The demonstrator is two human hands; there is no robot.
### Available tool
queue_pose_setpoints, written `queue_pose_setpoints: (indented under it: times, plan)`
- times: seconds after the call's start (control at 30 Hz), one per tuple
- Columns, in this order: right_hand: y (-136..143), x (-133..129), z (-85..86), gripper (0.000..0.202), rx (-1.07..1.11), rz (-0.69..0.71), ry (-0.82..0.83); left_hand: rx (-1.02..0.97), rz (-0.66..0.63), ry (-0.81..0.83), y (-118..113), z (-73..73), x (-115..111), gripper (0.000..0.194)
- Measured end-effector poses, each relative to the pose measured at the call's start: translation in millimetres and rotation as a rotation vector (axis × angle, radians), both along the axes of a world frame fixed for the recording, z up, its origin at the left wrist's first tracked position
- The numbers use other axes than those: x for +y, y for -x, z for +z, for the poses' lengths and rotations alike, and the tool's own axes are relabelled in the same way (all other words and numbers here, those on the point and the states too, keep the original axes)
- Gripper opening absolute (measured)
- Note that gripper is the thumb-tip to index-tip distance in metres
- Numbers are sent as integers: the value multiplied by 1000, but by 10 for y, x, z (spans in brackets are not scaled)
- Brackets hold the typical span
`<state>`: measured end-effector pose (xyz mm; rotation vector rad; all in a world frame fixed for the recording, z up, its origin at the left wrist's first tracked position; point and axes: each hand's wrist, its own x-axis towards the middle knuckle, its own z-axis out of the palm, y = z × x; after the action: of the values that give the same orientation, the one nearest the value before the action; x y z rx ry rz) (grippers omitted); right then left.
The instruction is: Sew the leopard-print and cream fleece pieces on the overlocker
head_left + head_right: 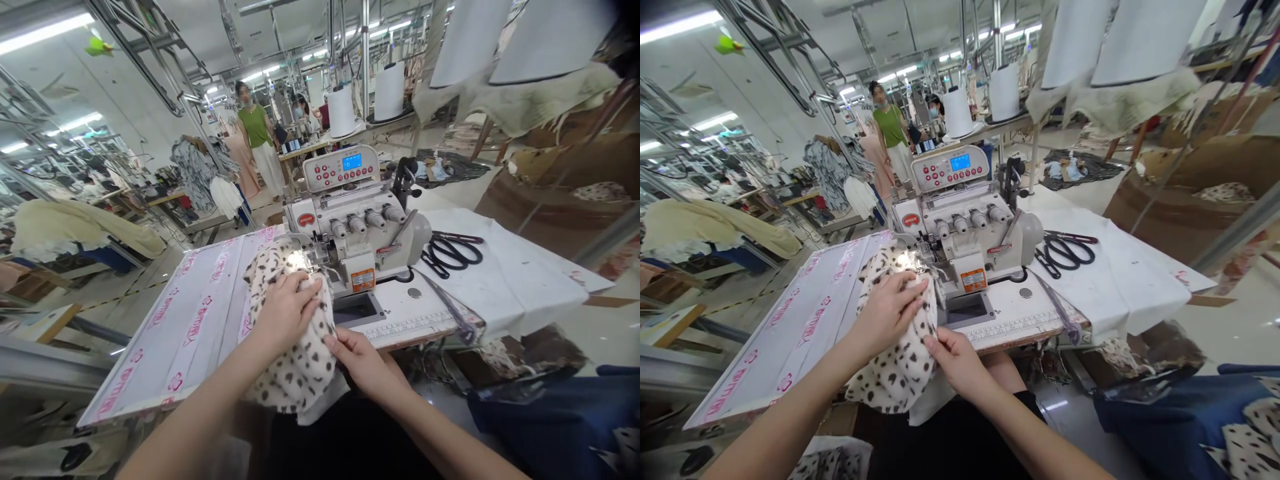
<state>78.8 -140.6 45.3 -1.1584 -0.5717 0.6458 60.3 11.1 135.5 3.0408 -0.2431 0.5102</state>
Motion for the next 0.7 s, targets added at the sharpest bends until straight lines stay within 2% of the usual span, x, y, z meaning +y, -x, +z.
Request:
queue_pose_setpoints:
  times: [0.07,0.13,0.2,0.23,0.3,0.33,0.4,0.43,0.5,0.6,0.63,0.7]
  plan:
    - [-60,28,-16,32,-29,-30,17,-62,-78,85,-16,-16,84,29]
    - [-100,47,-32,31,-65,-82,44,-236,-91,194,22,-65,196,24]
    - [-114,54,-42,28,-92,-121,65,-388,52,335,115,-163,321,27]
    - [-113,53,-43,26,-101,-137,67,-392,156,422,179,-230,383,35]
    - [-100,44,-35,22,-119,-148,70,-219,296,583,330,-386,504,54]
    - [-92,39,-26,21,-128,-151,76,-70,305,627,413,-460,568,58]
    - [-78,31,-6,20,-146,-149,89,162,290,618,579,-564,721,49]
    - [-72,30,3,20,-155,-144,92,214,301,594,658,-582,814,43]
    - [-61,36,16,21,-188,-158,90,255,375,582,798,-545,1016,35]
    - [-39,50,22,29,-278,-256,133,271,498,529,950,-365,1200,35]
    - [-28,48,25,33,-321,-294,167,207,519,457,984,-293,1179,37]
    - [4,27,50,37,-430,-341,244,-41,492,285,1025,-160,972,39]
